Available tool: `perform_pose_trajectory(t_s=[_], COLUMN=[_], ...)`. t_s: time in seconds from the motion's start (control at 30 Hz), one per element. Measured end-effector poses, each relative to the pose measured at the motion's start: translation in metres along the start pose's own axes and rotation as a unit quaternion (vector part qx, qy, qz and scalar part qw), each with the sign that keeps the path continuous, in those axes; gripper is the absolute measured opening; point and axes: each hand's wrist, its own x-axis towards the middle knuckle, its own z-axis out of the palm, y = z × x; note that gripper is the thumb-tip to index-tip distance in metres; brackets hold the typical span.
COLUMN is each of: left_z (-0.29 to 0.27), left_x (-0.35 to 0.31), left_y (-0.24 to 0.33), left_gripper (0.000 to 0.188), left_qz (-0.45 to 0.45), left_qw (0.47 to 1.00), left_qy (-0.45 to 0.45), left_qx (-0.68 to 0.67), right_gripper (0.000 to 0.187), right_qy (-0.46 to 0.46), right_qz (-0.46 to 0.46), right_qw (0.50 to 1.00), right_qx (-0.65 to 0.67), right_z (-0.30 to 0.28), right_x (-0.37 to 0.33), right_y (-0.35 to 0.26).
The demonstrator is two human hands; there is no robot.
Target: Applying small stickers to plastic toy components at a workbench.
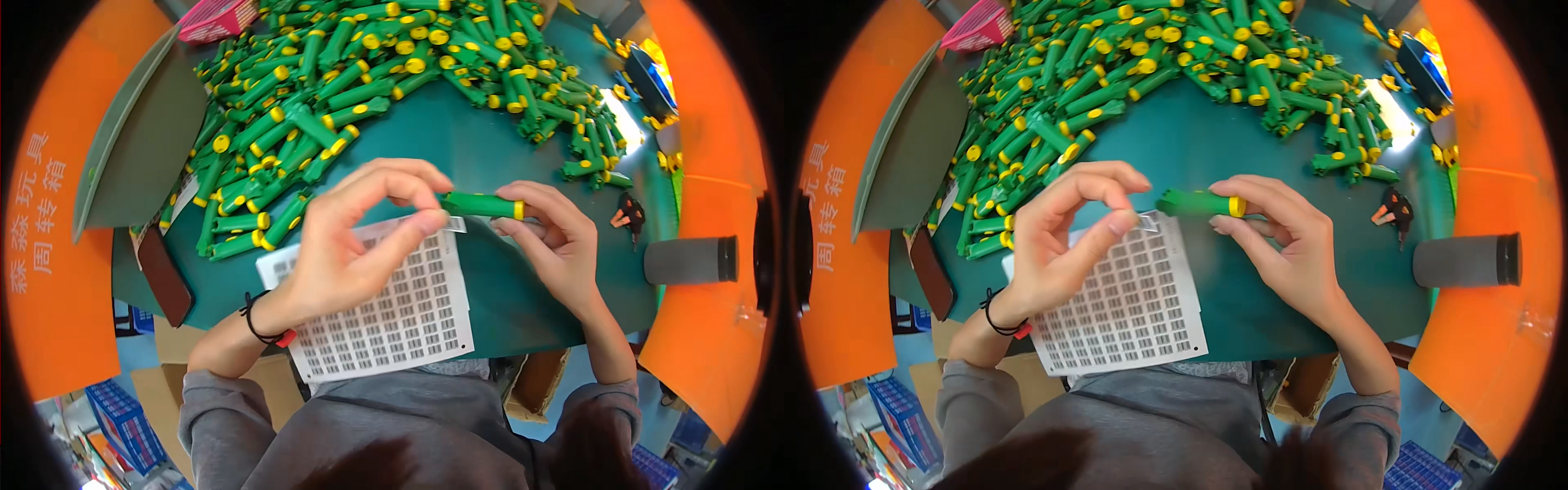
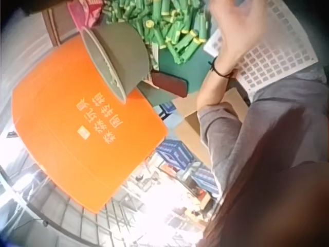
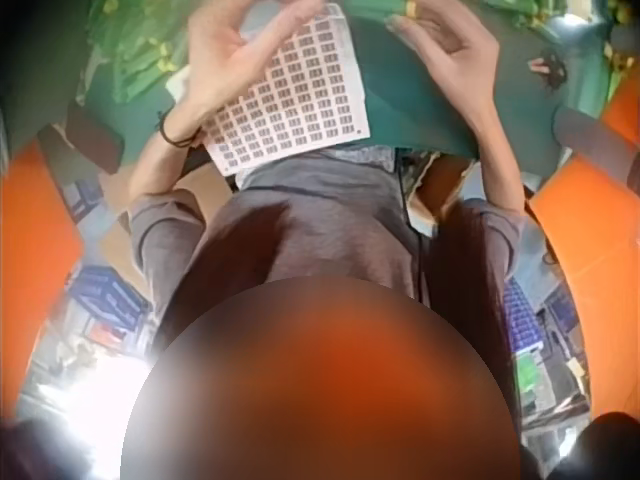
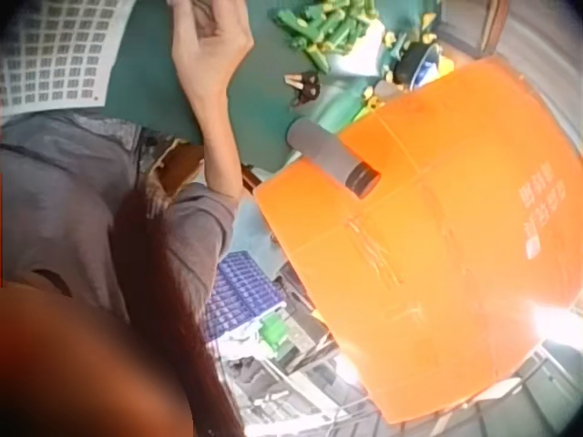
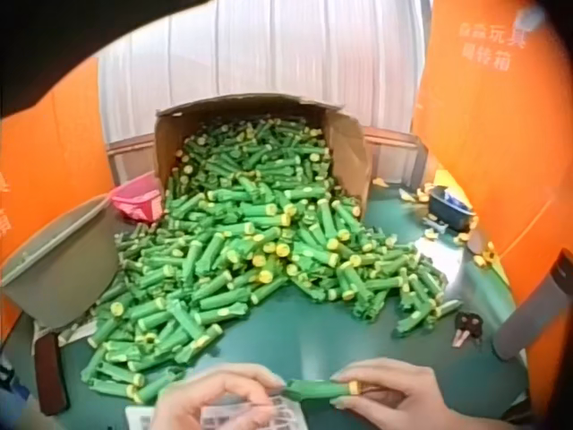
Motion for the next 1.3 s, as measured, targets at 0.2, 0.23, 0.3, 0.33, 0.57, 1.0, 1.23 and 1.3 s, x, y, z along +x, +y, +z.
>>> perform_pose_trajectory(t_s=[0.2, 0.23, 0.3, 0.33, 0.57, 1.0, 1.23, 1.3], left_z=[-0.005, -0.005, -0.004, -0.004, -0.006, -0.002, -0.004, -0.010], left_x=[-0.002, -0.003, -0.005, -0.006, -0.008, -0.010, -0.005, -0.005], left_y=[0.007, 0.007, 0.005, 0.006, 0.010, 0.009, 0.001, -0.003], left_gripper=[0.008, 0.008, 0.009, 0.009, 0.009, 0.008, 0.020, 0.021], left_qz=[-0.004, -0.014, -0.027, -0.031, -0.130, -0.122, -0.106, -0.142], left_qw=[0.999, 0.999, 0.998, 0.998, 0.987, 0.988, 0.994, 0.982], left_qy=[-0.012, -0.017, -0.014, -0.012, -0.061, -0.048, -0.025, -0.127], left_qx=[0.042, 0.049, 0.062, 0.061, 0.067, 0.078, -0.009, 0.009], right_gripper=[0.035, 0.036, 0.037, 0.038, 0.038, 0.038, 0.039, 0.038], right_qy=[-0.011, -0.031, -0.027, -0.019, -0.032, -0.044, -0.059, -0.078], right_qz=[0.007, -0.002, 0.009, 0.016, 0.031, 0.029, 0.018, -0.003], right_qw=[0.974, 0.973, 0.974, 0.975, 0.979, 0.982, 0.985, 0.990], right_qx=[0.228, 0.227, 0.225, 0.221, 0.200, 0.180, 0.162, 0.119], right_z=[0.033, 0.032, 0.037, 0.039, 0.040, 0.038, 0.037, 0.033], right_x=[0.002, 0.000, -0.002, -0.003, -0.003, -0.005, -0.004, -0.005], right_y=[0.001, 0.006, 0.005, 0.004, 0.003, 0.002, 0.002, 0.005])
